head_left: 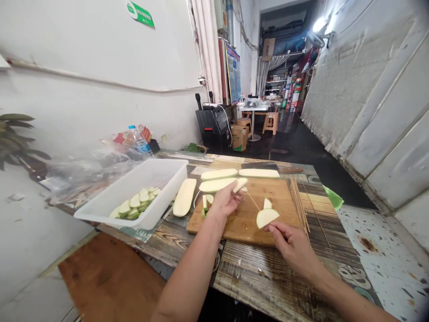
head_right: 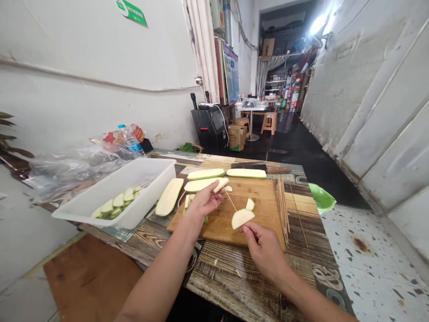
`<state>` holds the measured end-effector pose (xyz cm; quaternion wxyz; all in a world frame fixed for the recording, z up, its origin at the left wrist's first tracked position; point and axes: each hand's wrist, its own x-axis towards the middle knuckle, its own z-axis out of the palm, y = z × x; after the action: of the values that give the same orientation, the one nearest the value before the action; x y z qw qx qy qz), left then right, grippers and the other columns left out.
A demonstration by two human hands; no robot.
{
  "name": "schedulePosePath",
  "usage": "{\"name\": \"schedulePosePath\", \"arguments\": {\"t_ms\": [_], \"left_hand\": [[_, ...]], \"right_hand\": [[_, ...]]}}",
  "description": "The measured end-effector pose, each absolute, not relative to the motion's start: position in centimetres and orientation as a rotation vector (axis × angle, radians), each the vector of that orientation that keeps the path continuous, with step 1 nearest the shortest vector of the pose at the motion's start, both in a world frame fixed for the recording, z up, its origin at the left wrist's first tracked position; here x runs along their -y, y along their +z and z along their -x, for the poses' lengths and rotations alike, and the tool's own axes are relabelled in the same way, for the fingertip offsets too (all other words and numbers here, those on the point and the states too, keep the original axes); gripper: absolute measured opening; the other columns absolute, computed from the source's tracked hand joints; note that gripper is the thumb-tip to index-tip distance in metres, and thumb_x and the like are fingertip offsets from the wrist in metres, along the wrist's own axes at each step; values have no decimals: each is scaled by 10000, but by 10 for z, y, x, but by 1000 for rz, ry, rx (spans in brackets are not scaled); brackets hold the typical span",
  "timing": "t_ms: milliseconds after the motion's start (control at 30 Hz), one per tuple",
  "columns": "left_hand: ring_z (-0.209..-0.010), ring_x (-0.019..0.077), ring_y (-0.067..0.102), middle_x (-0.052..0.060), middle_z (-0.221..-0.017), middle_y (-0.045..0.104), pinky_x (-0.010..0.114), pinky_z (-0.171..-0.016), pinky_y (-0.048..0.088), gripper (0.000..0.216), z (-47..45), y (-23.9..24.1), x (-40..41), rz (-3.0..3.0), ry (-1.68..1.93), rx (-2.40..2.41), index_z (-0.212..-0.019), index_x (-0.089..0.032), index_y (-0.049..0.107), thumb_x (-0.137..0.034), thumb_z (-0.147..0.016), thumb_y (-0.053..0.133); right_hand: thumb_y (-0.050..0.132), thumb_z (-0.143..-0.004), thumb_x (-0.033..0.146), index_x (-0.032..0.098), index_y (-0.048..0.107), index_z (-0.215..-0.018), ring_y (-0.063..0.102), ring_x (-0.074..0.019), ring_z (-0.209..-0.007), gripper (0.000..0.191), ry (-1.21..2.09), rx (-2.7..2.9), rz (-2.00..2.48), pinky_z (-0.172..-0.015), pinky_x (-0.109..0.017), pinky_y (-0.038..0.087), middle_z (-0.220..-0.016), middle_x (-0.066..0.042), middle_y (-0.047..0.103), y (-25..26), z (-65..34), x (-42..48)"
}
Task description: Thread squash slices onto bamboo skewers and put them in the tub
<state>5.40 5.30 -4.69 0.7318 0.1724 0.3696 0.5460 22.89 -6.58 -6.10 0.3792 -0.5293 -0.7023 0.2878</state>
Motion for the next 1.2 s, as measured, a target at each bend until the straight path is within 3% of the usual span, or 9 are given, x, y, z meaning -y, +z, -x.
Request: {"name": "schedulePosePath", "arguments": {"t_ms": [167,567,733,933,1200], "left_hand": [[-753,161,646,133,-883,661,209,-590,523,154,-54,-46,-53,-343,1237,-780,-934,-69,584,-107,-788,555],[-738,164,655,132,-809,673,207,-608,522,121,-53,-46,-53,-383,1207,-794,-884,-66,598,-126,-787,560],[-726,170,657,148,-848,670,216,-606,523,133,-53,-44,-52,-424,1229,-832,-894,-58,593,-114,-775,570],[-729,181,659,160,-893,667,230,-615,524,169,-54,-46,-51,-491,1233,-845,-918,-50,590,-113,-761,580],[-735,183,657,159,-905,669,228,-595,523,173,-58,-47,-47,-615,1196,-844,-895,-58,618,-139,-744,596]], "right_hand": [[421,-836,304,152,672,-837,549,-157,-618,293,785,1792,1344,-572,-231,394,-684,-21,640,-58,-227,66],[431,-825,319,156,678,-832,520,-153,-590,296,822,1767,1326,-557,-233,387,-631,-16,608,-58,-227,67],[441,-812,351,166,669,-784,448,-134,-521,295,856,1737,1324,-489,-223,335,-546,4,522,-57,-227,67],[453,-792,448,155,606,-768,258,-79,-410,331,1152,1550,1313,-395,-203,194,-444,68,297,-61,-225,66],[538,-713,535,163,551,-791,106,-23,-313,381,1585,1152,1207,-317,-172,86,-362,139,216,-56,-216,69]]}}
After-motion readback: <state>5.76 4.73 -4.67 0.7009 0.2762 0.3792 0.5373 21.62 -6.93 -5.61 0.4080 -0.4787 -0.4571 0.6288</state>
